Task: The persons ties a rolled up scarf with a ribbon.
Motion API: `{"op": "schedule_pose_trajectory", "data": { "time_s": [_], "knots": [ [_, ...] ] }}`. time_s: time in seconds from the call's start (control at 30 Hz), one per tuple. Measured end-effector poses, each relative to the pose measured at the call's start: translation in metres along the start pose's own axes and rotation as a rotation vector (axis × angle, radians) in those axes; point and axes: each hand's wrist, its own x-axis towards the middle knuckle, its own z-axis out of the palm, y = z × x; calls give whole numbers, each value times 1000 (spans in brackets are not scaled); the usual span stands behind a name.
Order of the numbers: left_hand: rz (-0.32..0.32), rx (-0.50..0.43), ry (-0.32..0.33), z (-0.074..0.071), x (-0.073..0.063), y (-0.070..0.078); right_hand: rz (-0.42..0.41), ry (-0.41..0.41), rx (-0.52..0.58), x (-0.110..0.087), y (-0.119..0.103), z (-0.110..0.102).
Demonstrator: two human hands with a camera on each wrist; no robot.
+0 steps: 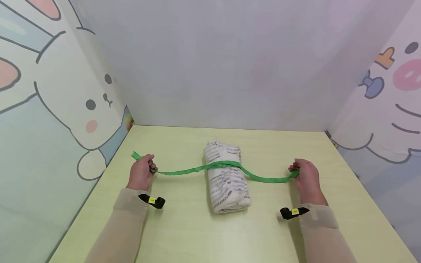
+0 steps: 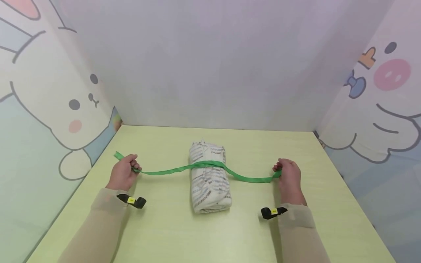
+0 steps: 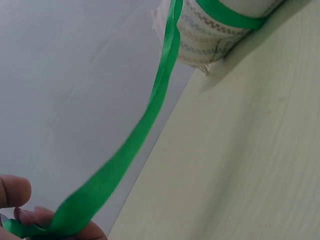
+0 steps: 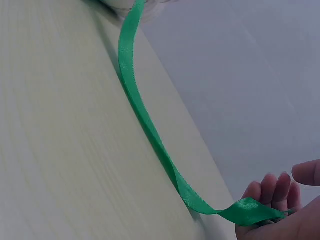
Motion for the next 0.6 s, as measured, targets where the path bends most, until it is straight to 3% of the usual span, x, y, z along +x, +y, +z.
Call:
{"op": "schedule_pose_trajectory", "data": {
  "time_s": [0.2,0.3,0.47,0.6],
  "knots": [
    [187,450,122,-8,-6,1,-102,8,-283,-3,3,3],
    [248,623,160,-11,-9,4,-175,2,-444,-7,4,7],
    [344,731,149,-5,-13,3,-273,-11,-622,-18,2,22],
    [408,793,76,11,-16,-2,-347,-86,-753,-27,3,35]
  ]
}}
